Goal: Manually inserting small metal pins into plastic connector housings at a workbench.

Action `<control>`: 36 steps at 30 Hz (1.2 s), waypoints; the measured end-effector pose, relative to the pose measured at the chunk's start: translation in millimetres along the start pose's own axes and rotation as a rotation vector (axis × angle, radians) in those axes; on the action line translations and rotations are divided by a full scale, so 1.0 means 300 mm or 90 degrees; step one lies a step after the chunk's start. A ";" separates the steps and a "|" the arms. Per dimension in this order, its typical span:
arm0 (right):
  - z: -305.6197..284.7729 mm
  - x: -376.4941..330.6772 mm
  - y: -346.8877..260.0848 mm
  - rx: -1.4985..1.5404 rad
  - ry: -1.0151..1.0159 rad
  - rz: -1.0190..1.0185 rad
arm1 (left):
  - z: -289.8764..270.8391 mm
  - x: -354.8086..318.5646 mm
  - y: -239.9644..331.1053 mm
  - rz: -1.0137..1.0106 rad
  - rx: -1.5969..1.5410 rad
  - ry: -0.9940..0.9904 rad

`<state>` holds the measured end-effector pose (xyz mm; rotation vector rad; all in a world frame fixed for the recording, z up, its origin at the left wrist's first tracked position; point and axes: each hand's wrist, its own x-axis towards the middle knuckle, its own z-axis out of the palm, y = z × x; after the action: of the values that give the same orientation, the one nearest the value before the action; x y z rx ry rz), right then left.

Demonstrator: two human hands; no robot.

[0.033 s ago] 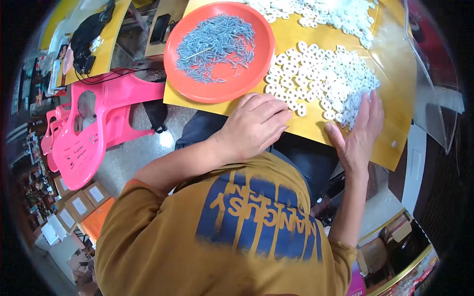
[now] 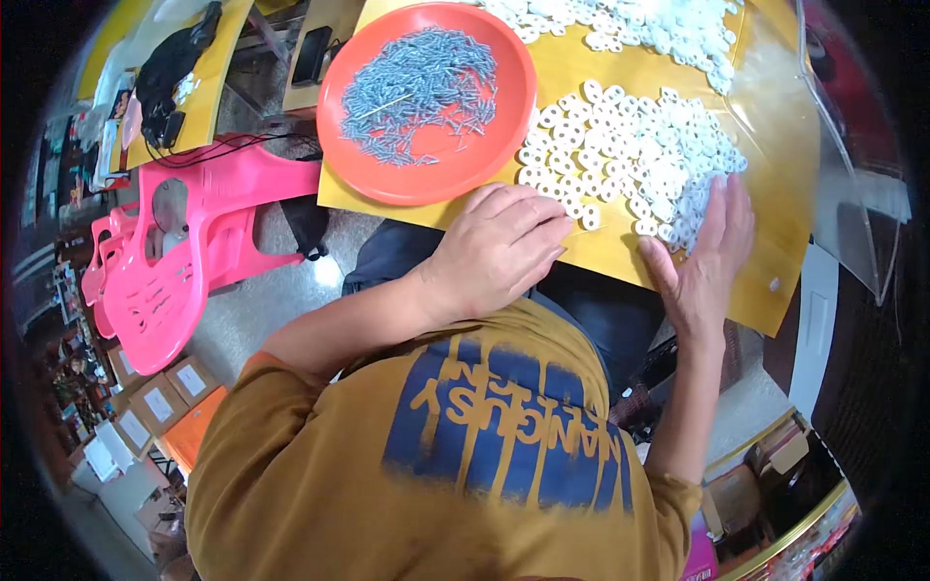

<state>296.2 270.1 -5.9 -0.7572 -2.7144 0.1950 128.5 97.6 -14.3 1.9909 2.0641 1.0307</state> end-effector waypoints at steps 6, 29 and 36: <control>0.018 0.045 0.032 0.022 0.014 -0.007 | 0.017 0.094 -0.003 0.012 -0.007 0.024; -0.017 -0.174 0.035 0.246 0.339 0.219 | 0.050 0.311 -0.035 0.102 0.141 -0.185; -0.006 -0.189 0.031 0.261 0.341 0.245 | 0.044 0.357 -0.039 0.161 0.185 -0.243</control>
<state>347.2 248.4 -21.0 -1.0187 -1.9270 0.5304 109.8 201.5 9.9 2.4063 1.8720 0.3409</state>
